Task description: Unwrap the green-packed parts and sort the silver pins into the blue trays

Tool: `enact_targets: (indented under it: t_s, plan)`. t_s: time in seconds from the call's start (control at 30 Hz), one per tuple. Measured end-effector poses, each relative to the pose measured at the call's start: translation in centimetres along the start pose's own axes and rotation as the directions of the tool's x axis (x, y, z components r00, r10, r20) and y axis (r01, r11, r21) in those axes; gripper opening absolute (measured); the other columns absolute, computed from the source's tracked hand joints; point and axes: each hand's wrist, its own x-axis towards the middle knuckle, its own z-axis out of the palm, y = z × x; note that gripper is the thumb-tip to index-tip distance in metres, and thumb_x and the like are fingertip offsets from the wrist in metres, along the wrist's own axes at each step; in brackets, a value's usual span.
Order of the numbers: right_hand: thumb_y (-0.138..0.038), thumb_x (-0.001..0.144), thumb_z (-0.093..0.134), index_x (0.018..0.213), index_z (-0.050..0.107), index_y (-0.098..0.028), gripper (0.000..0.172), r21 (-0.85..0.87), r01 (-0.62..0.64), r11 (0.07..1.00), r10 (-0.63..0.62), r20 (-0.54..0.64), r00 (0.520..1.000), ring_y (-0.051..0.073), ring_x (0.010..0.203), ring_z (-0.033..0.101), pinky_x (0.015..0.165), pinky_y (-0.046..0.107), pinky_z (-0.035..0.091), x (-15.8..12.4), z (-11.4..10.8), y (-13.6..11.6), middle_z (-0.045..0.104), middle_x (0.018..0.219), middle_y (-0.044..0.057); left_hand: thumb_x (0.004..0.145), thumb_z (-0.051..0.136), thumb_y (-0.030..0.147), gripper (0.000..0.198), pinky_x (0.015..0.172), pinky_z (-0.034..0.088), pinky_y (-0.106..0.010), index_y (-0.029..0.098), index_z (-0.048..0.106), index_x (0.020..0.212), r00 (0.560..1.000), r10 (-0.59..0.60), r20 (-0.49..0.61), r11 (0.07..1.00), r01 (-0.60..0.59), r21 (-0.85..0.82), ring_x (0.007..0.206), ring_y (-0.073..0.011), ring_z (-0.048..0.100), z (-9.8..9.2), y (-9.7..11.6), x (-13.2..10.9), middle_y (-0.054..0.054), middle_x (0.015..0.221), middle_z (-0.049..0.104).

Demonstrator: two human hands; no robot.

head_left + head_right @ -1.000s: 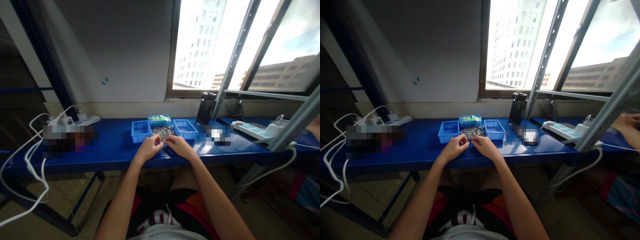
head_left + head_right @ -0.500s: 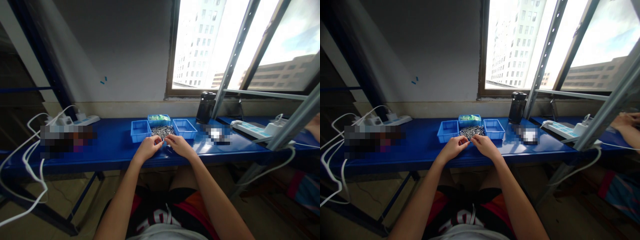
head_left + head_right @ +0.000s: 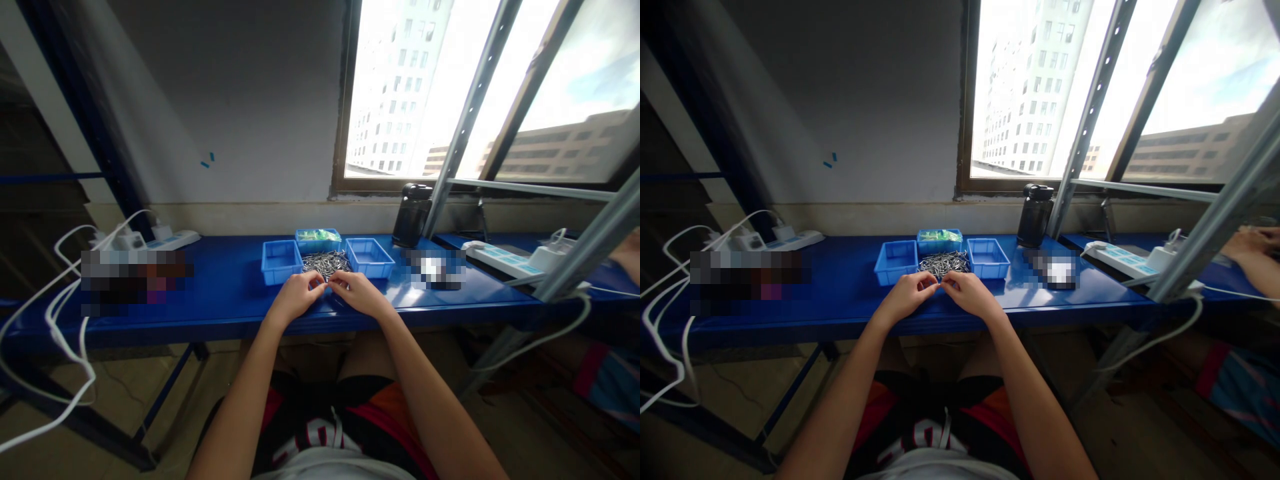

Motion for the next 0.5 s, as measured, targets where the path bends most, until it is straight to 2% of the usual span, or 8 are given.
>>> enact_targets:
  t_s: [0.33, 0.5]
  plan:
    - [-0.029, 0.084, 0.050, 0.085, 0.065, -0.017, 0.019, -0.024, 0.002, 1.000, -0.002, 0.035, 0.999, 0.013, 0.061, 0.056, 0.059, 0.022, 0.038, 0.00, -0.14, -0.29, 0.064, 0.068, 0.002, 0.078, 0.050, 0.034, 0.020, 0.060, 0.041, -0.023, 0.019, 0.063, 0.082, 1.000, -0.020, 0.005, 1.000, 0.020, -0.018, 0.064, -0.0149, 0.056, -0.16, 0.38, 0.06, -0.002, 0.074, 0.066]
    - [-0.028, 0.084, 0.048, 0.082, 0.064, -0.017, 0.019, -0.026, -0.008, 1.000, 0.008, 0.004, 1.000, 0.012, 0.061, 0.055, 0.058, 0.021, 0.038, 0.03, -0.04, -0.07, 0.063, 0.069, 0.002, 0.079, 0.048, 0.036, 0.023, 0.061, 0.041, -0.024, 0.019, 0.064, 0.081, 0.999, -0.040, 0.001, 0.999, 0.040, -0.008, 0.068, -0.0164, 0.057, -0.23, 0.48, 0.03, -0.003, 0.077, 0.066]
